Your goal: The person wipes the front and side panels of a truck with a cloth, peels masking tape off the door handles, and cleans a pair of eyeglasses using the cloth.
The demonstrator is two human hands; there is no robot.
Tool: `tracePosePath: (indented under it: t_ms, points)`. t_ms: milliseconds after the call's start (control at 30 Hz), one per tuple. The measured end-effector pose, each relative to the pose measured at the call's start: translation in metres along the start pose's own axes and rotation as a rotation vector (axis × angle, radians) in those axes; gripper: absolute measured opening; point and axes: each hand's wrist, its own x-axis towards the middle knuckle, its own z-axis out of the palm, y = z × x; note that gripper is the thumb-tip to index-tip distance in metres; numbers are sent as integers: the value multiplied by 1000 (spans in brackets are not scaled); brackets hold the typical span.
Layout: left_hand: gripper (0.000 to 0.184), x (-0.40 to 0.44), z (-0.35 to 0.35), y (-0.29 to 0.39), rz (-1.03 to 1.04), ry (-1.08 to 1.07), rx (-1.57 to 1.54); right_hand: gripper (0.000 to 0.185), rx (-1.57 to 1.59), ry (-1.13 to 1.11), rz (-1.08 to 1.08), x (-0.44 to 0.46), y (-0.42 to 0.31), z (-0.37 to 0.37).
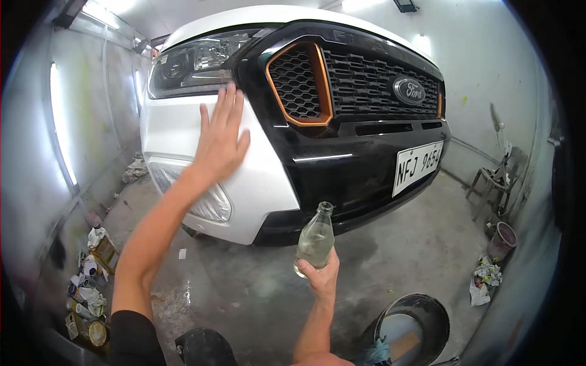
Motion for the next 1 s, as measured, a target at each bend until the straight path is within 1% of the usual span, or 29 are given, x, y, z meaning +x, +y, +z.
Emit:
tracePosePath:
  t_ms: [33,100,200,233,333,467,600,767,867,900,1000]
  points:
    - [76,20,0,-7,41,34,54,79,4,-14,20,0,-3,-1]
    - [75,51,-2,-14,119,102,159,79,-14,-24,-6,1,-2,-4]
    - [75,69,7,-15,102,22,290,78,-6,-27,-15,1,-6,-5]
    - [77,68,15,-13,71,-41,376,78,1,-26,-14,1,-8,-6]
    - [79,48,31,2,67,22,292,78,-32,-18,-2,1,-11,-12]
    - [79,26,25,25,113,-57,221,76,-31,-6,-9,1,-15,-20]
    - [75,3,23,39,186,-183,267,75,1,26,-20,2,-16,-25]
    - [71,45,20,20,81,-2,417,70,76,38,-6,4,-9,-30]
    - [70,71,17,12,0,43,459,68,78,41,-2,4,-7,-32]
    - [70,70,17,14,-3,32,439,68,77,36,0,4,-6,-32]
    - [70,41,25,24,87,4,373,69,74,22,13,4,-5,-31]
